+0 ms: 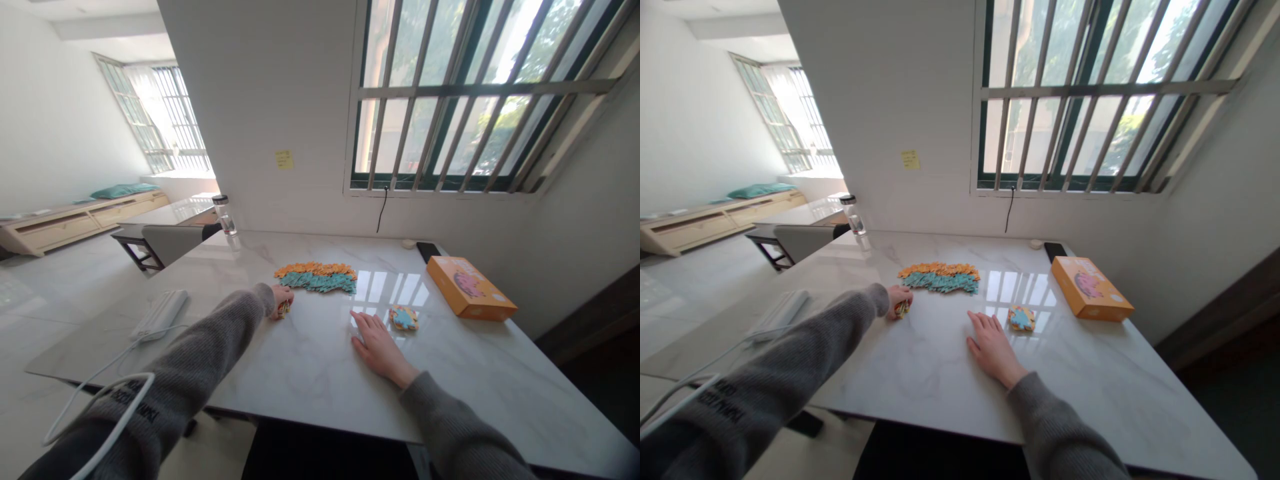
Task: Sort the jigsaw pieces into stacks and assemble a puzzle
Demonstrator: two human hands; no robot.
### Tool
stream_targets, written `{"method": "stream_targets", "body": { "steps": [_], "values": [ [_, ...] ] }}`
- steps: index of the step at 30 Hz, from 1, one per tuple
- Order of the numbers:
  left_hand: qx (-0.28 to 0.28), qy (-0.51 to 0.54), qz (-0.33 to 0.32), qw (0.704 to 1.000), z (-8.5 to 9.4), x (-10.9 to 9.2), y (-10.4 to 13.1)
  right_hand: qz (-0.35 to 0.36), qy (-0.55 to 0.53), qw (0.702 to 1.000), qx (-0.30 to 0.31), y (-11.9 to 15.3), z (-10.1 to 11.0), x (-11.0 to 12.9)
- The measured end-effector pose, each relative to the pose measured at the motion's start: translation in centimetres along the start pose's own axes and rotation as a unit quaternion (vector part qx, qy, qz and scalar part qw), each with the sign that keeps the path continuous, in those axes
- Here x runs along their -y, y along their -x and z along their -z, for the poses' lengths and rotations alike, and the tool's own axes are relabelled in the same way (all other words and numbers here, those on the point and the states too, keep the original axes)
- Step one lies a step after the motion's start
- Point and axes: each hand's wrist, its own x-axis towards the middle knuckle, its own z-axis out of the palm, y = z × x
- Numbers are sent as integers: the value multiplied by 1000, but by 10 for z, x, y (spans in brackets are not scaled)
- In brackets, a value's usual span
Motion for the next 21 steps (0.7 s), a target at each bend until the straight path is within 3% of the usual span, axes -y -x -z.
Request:
{"method": "stream_targets", "body": {
  "steps": [7,11,14,17,21],
  "values": [
    [-16,11,-33,999,-13,21,19,4,-8,1000,1,0,1,-1],
    [-21,16,1,1000,-10,14,29,8,-8,1000,-5,0,-1,-2],
    [-87,65,26,994,-2,4,33,10,-14,1000,-10,1,-3,-3],
    [-163,102,66,979,8,-1,27,4,-26,999,-28,-3,-7,-5],
    [-186,94,155,966,16,-6,2,-22,-51,996,-75,-25,-18,-10]
  ]
}}
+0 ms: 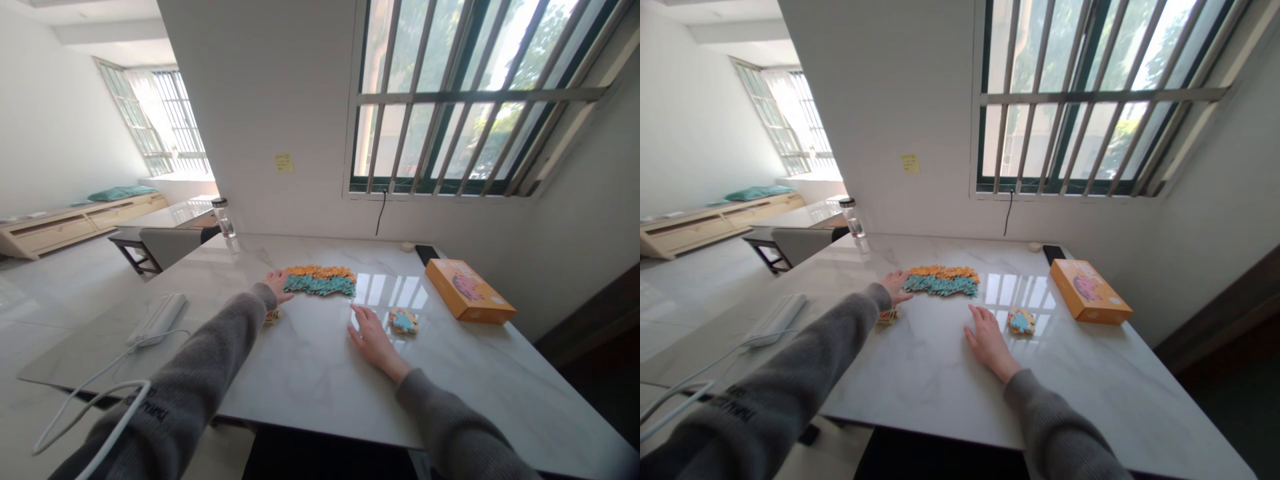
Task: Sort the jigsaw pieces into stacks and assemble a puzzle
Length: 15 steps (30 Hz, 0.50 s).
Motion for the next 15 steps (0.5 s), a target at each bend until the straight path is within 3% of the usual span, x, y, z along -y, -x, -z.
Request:
{"method": "stream_targets", "body": {
  "steps": [7,11,15],
  "values": [
    [25,-11,20,999,-17,-27,-32,-32,-4,996,-78,-49,-21,-5],
    [40,-8,25,999,-21,-36,-39,-34,1,996,-85,-57,-24,-7],
    [13,-9,36,999,-26,-45,-42,-39,18,996,-84,-60,-23,-6]
  ]
}}
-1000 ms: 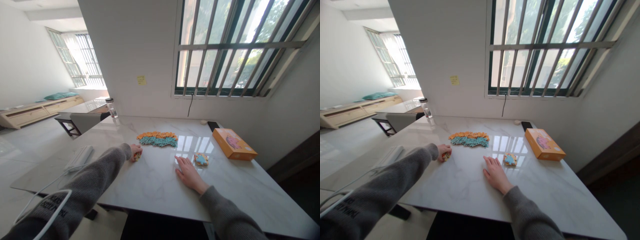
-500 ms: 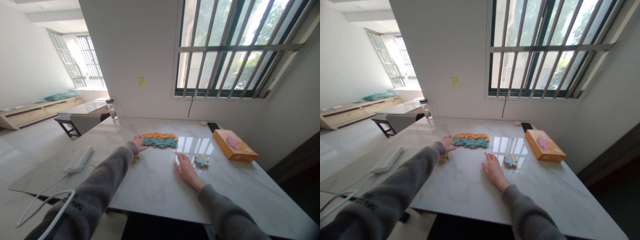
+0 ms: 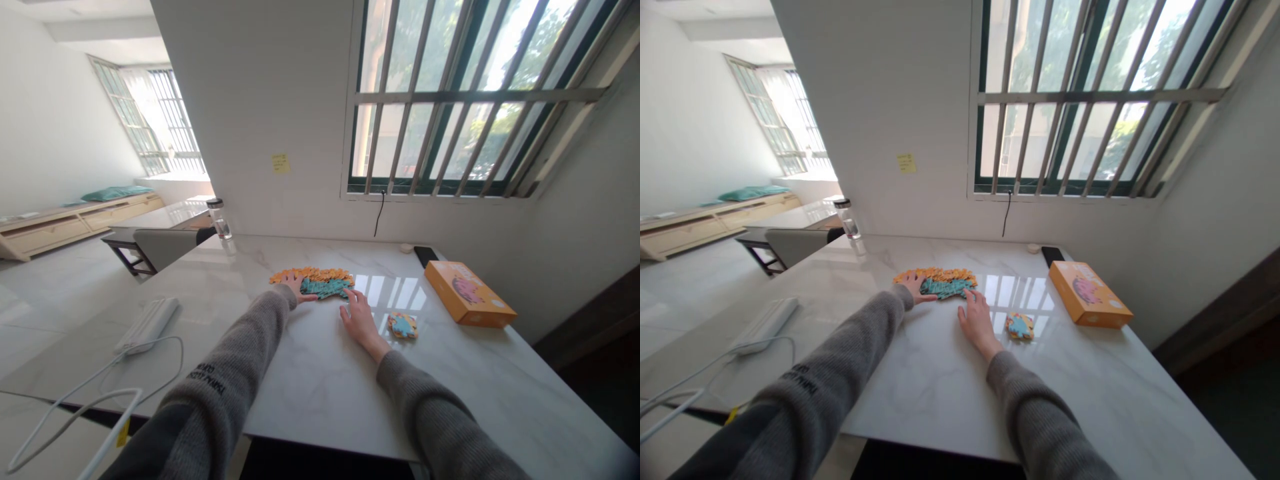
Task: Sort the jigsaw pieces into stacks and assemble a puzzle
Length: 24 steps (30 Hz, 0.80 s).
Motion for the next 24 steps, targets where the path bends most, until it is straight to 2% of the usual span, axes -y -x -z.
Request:
{"method": "stream_targets", "body": {
  "steps": [2,7,12,16,24],
  "values": [
    [-17,0,-1,1000,-4,-4,-1,8,25,1000,1,-5,-1,4],
    [-32,13,-25,999,-11,-11,3,105,80,991,29,-22,-11,20],
    [-20,34,-22,999,-10,-17,10,90,57,993,49,-33,-24,24],
    [-12,16,-20,1000,-9,-20,12,107,13,992,60,-35,-27,20],
    [-2,2,-86,996,-5,-8,9,134,14,988,73,-31,-24,22]
  ]
}}
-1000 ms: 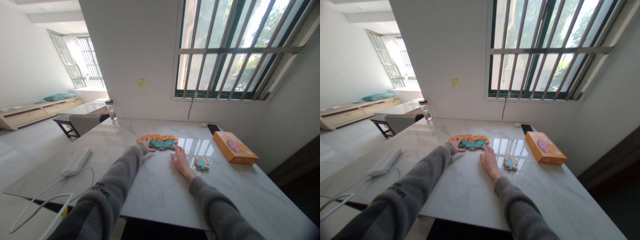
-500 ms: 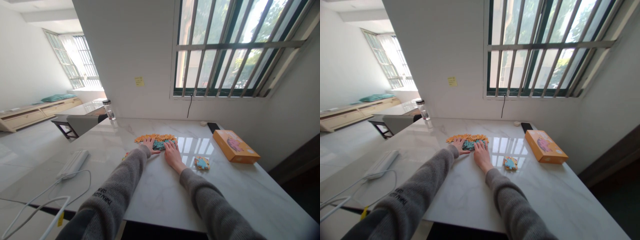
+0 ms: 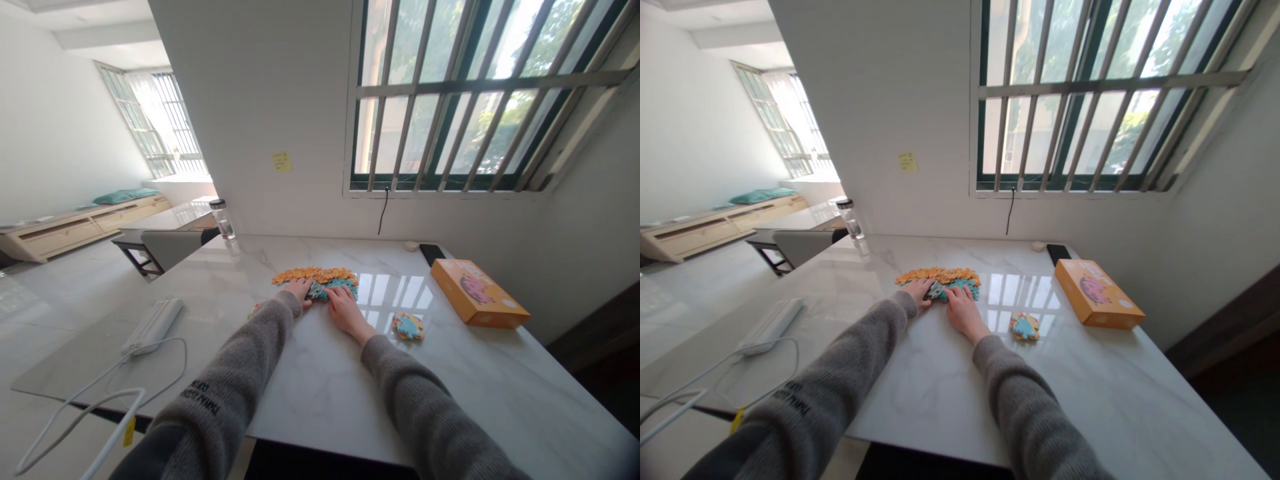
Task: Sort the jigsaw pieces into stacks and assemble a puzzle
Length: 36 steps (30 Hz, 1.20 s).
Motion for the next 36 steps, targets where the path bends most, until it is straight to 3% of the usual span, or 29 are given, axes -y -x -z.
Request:
{"method": "stream_targets", "body": {
  "steps": [3,13,20,23,25,29,32,36],
  "values": [
    [-8,6,-10,1000,1,5,0,6,28,1000,1,3,1,3],
    [-58,37,57,996,-2,2,0,-10,41,999,-14,6,6,7],
    [-115,95,42,988,18,-1,9,-39,-57,993,-100,12,16,9],
    [-147,150,-1,978,20,-24,22,-77,-165,971,-155,17,26,13],
    [-157,239,-47,957,12,-47,33,-99,-232,951,-178,23,34,15],
    [-125,362,-138,913,-14,-82,57,-99,-279,945,-141,45,48,16],
    [-121,384,-185,896,-27,-89,68,-97,-305,944,-85,61,53,15],
    [-148,402,-230,874,-35,-82,70,-120,-350,928,-50,71,53,16]
  ]
}}
